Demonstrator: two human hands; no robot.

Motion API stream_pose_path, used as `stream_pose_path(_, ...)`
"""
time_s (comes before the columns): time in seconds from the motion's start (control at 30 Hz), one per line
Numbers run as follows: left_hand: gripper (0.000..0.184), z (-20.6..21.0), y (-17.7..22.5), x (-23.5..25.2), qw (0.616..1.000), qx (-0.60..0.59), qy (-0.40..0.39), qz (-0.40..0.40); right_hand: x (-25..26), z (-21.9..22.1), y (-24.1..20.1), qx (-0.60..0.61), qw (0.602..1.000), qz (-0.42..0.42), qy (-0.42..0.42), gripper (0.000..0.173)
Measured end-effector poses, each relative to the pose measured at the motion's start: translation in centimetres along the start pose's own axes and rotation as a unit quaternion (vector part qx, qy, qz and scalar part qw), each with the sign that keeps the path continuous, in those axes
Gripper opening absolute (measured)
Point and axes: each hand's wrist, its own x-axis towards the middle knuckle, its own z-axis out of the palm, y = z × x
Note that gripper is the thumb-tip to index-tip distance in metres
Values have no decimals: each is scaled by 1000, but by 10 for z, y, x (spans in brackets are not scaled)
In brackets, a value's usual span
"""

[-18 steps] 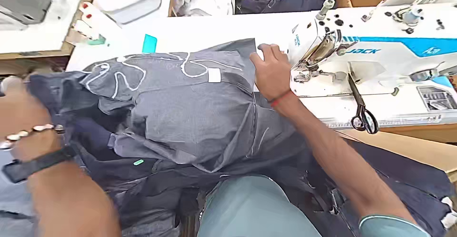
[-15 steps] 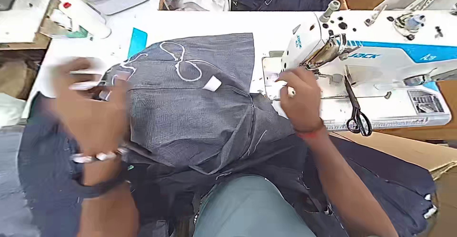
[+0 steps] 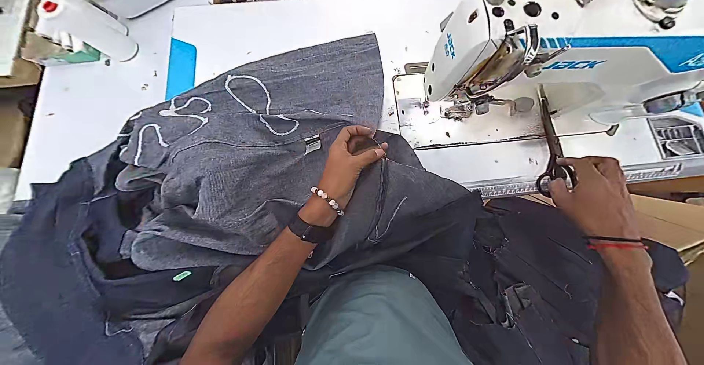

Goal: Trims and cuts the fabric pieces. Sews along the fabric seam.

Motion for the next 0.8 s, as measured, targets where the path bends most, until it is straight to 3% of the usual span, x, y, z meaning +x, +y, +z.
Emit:
stream_pose_path(0.13,62,-11,-1,1,998,-36,-43,-26,0,5,-5,23,998,61,-6,59)
stream_pose_path(0.2,67,-10,2,1,996,-39,-74,-41,-3,1,8,140,985,104,-1,61)
stream_pose_path(0.23,69,-10,2,2,994,-45,-93,-46,-8,-1,16,246,963,111,-9,53)
stream_pose_path(0.27,71,-11,1,3,991,-52,-113,-49,-17,1,20,377,920,106,-16,40)
stream_pose_path(0.33,73,-12,-1,7,986,-72,-140,-58,-45,7,17,632,768,98,-29,20)
stream_pose_path(0.37,75,-13,-1,9,984,-80,-148,-62,-60,10,9,717,692,85,-32,19)
stream_pose_path(0.43,79,-15,-1,9,980,-89,-162,-75,-87,17,-19,822,562,-11,-94,34)
stream_pose_path(0.47,80,-16,0,10,977,-93,-174,-79,-95,20,-40,842,518,-58,-142,38)
stream_pose_path(0.5,82,-16,1,11,975,-94,-186,-83,-99,22,-63,841,499,-79,-193,35)
stream_pose_path(0.57,84,-15,1,13,971,-89,-206,-85,-93,27,-94,800,509,-86,-304,21)
stream_pose_path(0.63,85,-14,0,14,969,-86,-218,-82,-78,33,-109,766,507,-86,-386,20)
stream_pose_path(0.8,99,-15,4,9,969,-56,-226,-81,-55,26,-133,680,549,-141,-466,19)
